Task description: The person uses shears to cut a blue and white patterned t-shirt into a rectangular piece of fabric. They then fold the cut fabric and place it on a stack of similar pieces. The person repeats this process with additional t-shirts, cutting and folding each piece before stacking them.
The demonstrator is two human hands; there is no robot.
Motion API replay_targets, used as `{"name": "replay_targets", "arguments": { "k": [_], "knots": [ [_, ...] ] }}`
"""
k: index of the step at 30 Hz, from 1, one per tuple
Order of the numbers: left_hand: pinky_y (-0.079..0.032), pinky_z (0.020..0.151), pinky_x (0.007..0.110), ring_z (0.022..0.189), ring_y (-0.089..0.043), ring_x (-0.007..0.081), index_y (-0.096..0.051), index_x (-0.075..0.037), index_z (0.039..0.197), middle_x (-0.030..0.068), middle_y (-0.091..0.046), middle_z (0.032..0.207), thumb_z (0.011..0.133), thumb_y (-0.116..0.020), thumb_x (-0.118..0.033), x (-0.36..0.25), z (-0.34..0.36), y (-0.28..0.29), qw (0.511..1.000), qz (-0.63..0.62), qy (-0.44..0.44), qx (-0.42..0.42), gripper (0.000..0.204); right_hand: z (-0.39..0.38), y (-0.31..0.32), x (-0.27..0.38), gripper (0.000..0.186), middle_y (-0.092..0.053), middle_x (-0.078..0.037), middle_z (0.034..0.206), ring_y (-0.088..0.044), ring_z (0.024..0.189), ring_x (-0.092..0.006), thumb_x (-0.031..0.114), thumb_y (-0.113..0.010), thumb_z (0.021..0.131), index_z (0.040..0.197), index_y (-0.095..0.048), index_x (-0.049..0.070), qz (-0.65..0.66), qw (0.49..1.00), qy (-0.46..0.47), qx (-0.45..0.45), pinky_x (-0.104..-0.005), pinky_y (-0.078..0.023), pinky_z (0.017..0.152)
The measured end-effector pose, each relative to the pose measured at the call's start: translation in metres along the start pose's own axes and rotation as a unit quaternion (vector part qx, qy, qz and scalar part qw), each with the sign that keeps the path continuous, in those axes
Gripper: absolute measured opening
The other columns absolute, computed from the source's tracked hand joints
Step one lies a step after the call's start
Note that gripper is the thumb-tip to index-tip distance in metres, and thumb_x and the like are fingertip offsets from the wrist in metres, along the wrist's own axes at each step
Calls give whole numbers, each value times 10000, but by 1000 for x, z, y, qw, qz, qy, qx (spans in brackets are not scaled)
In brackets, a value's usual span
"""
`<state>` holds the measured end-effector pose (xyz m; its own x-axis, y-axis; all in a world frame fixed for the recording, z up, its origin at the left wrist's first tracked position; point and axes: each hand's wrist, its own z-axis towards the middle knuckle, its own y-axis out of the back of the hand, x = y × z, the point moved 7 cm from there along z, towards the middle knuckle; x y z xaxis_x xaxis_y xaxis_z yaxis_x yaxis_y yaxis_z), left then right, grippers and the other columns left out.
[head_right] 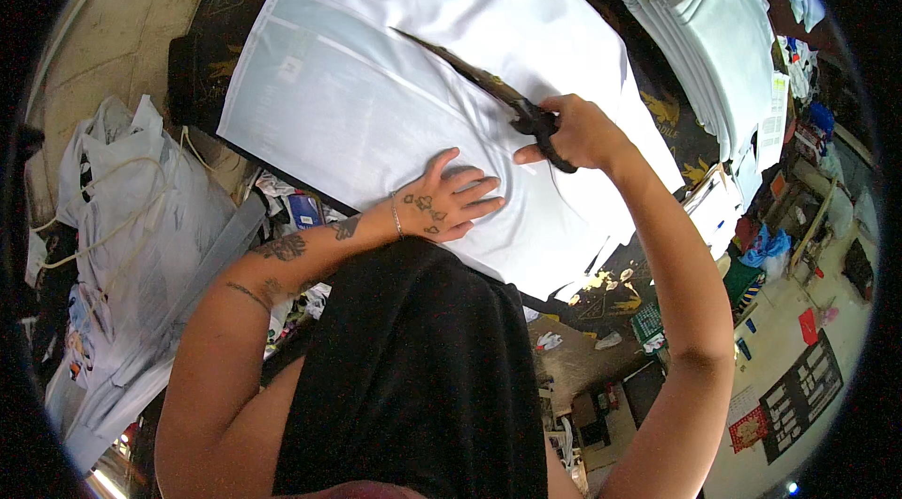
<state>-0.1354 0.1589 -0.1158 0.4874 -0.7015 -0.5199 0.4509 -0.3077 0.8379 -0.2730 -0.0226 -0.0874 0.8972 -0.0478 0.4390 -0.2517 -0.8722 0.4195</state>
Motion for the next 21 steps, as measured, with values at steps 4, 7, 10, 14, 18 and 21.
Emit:
{"name": "replay_targets", "arguments": {
  "k": [4, 7, 10, 14, 18, 21],
  "knots": [
    [-258, 1165, 671, 1303, -478, 221, -587, -210, 1433, 49, -552, 1439, 856, -692, -413, 0, -1, 0, 1000, 12, -8, -14, 620, 17, 5, 21, 789, -747, -132, 815, -739, 782, -280, 580, -986, 561, 1080, -777, 24, -4, 1000, 17, -19, -395, -559, 768],
    [-256, 1165, 673, 1307, -467, 225, -588, -199, 1434, 51, -549, 1443, 846, -702, -413, 0, -3, -1, 1000, 6, -8, -24, 636, 28, 6, 33, 867, -740, -141, 807, -732, 771, -288, 612, -985, 534, 1095, -766, -11, -15, 1000, -7, 6, -397, -557, 758],
    [-260, 1163, 672, 1327, -438, 237, -623, -189, 1401, 55, -530, 1458, 814, -724, -422, 0, -4, 0, 999, 7, -14, -45, 639, 35, 2, 46, 905, -726, -161, 786, -731, 770, -279, 640, -972, 544, 1088, -752, -50, -52, 998, -19, 26, -388, -567, 760],
    [-278, 1161, 669, 1325, -436, 246, -645, -176, 1365, 59, -528, 1443, 834, -697, -392, 0, -5, 1, 997, 13, -14, -68, 576, 50, 6, 74, 926, -734, -159, 791, -733, 747, -288, 694, -939, 566, 1102, -756, -38, 4, 998, 57, -28, -404, -574, 768],
    [-304, 1161, 664, 1311, -438, 254, -659, -148, 1331, 61, -537, 1412, 886, -637, -313, -1, -6, 1, 996, 1, -2, -87, 474, 63, 4, 82, 912, -735, -148, 750, -735, 722, -287, 715, -930, 560, 1067, -775, -28, -33, 999, 35, -5, -399, -573, 739],
    [-283, 1165, 660, 1336, -418, 242, -663, -171, 1341, 55, -522, 1436, 834, -704, -372, -1, -5, -1, 997, 13, -6, -77, 547, 74, 11, 94, 887, -734, -150, 740, -736, 715, -283, 711, -935, 552, 1035, -790, -20, -47, 997, 59, -30, -397, -572, 734]
  ]
}}
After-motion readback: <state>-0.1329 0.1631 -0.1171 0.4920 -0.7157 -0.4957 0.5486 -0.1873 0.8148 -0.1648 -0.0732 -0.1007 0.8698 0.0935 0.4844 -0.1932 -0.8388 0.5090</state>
